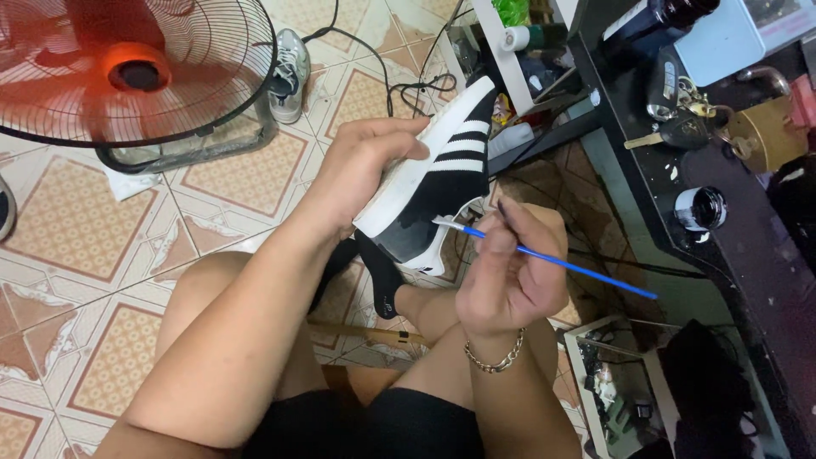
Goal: The person sits holding a black suede sneaker and uses a small brush to apply black dye from a jar onto the shoe's heel and side areas. They repeatedly dip the brush into the jar and brush the dye over the shoe's surface, rotating the shoe to reach different spots.
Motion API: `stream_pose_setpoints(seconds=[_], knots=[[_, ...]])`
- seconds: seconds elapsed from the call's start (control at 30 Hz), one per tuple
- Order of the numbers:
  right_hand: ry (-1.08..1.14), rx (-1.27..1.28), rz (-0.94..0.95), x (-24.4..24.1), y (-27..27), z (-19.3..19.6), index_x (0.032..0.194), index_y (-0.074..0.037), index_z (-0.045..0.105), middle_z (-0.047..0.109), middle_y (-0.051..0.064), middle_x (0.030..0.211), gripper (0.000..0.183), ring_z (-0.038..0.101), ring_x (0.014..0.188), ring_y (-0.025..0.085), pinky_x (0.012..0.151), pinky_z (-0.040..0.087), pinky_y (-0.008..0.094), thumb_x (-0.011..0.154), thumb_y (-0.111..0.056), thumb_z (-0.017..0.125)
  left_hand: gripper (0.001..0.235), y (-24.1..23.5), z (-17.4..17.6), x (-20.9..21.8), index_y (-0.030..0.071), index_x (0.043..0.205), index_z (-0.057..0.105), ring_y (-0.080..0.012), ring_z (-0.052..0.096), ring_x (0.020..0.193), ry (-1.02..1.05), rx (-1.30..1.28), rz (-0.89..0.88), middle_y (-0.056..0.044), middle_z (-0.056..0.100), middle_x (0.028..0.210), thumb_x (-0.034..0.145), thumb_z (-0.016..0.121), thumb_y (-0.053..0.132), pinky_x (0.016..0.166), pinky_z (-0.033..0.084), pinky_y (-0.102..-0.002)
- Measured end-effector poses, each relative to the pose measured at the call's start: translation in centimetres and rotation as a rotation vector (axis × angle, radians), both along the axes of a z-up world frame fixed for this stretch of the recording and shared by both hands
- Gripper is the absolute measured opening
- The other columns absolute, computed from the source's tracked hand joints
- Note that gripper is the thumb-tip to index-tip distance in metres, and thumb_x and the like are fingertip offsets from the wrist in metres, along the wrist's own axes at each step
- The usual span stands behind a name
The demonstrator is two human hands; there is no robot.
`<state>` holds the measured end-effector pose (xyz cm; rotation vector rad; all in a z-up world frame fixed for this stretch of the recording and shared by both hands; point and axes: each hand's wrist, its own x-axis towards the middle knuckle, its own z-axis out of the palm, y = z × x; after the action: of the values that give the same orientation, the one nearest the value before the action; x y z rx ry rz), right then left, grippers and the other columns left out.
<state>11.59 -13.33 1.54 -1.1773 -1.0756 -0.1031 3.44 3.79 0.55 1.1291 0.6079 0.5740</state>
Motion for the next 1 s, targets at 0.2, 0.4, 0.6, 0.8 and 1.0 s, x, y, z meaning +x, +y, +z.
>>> stream_pose_setpoints(seconds=[0.2, 0.4, 0.6, 0.8, 1.0], knots=[[0.06, 0.047, -0.016, 0.7, -0.7, -0.1, 0.133, 0.01, 0.059, 0.062, 0.014, 0.111, 0.025, 0.056, 0.08, 0.013, 0.069, 0.046, 0.02, 0.114, -0.005, 0.059, 0.045, -0.3, 0.9, 0.0, -0.003, 0.116, 0.076, -0.015, 0.067, 0.078, 0.003, -0.013, -0.001, -0.012, 0.077, 0.092, 0.078, 0.064, 0.017, 0.069, 0.052, -0.022], [0.192, 0.552, -0.212, 5.5, -2.9, 4.9, 0.144, 0.013, 0.047, 0.06, 0.012, 0.091, 0.038, 0.046, 0.068, 0.011, 0.061, 0.034, 0.019, 0.115, -0.009, 0.058, 0.038, -0.6, 0.1, 0.5, -0.006, 0.111, 0.075, -0.0128, 0.067, 0.084, -0.044, 0.061, -0.043, -0.007, 0.077, 0.104, 0.081, 0.063, 0.014, 0.073, 0.052, -0.021], [-0.005, 0.478, -0.649, 12.1, -6.8, 6.5, 0.145, 0.012, 0.055, 0.058, 0.006, 0.088, 0.036, 0.04, 0.069, 0.008, 0.061, 0.029, 0.019, 0.119, -0.013, 0.059, 0.043, -1.5, 1.0, 1.2, -0.004, 0.118, 0.075, -0.0143, 0.063, 0.071, 0.104, -0.089, -0.055, -0.012, 0.074, 0.091, 0.08, 0.063, 0.012, 0.063, 0.048, -0.023], [-0.088, 0.06, -0.751, 12.6, -6.4, 6.6, 0.137, 0.006, 0.065, 0.057, -0.001, 0.091, 0.027, 0.047, 0.076, 0.004, 0.067, 0.037, 0.019, 0.115, -0.008, 0.056, 0.047, -2.2, 1.3, 1.5, -0.004, 0.122, 0.074, -0.0157, 0.064, 0.068, 0.124, -0.138, -0.06, -0.014, 0.074, 0.088, 0.08, 0.061, 0.012, 0.061, 0.05, -0.023], [-0.103, 0.03, -0.706, 12.7, -6.4, 6.6, 0.136, 0.005, 0.066, 0.057, 0.0, 0.097, 0.025, 0.048, 0.078, 0.004, 0.067, 0.036, 0.019, 0.115, -0.005, 0.058, 0.048, -2.1, 1.3, 1.8, -0.004, 0.123, 0.074, -0.0172, 0.065, 0.069, 0.149, -0.167, -0.049, -0.015, 0.074, 0.09, 0.08, 0.061, 0.012, 0.062, 0.051, -0.025]])
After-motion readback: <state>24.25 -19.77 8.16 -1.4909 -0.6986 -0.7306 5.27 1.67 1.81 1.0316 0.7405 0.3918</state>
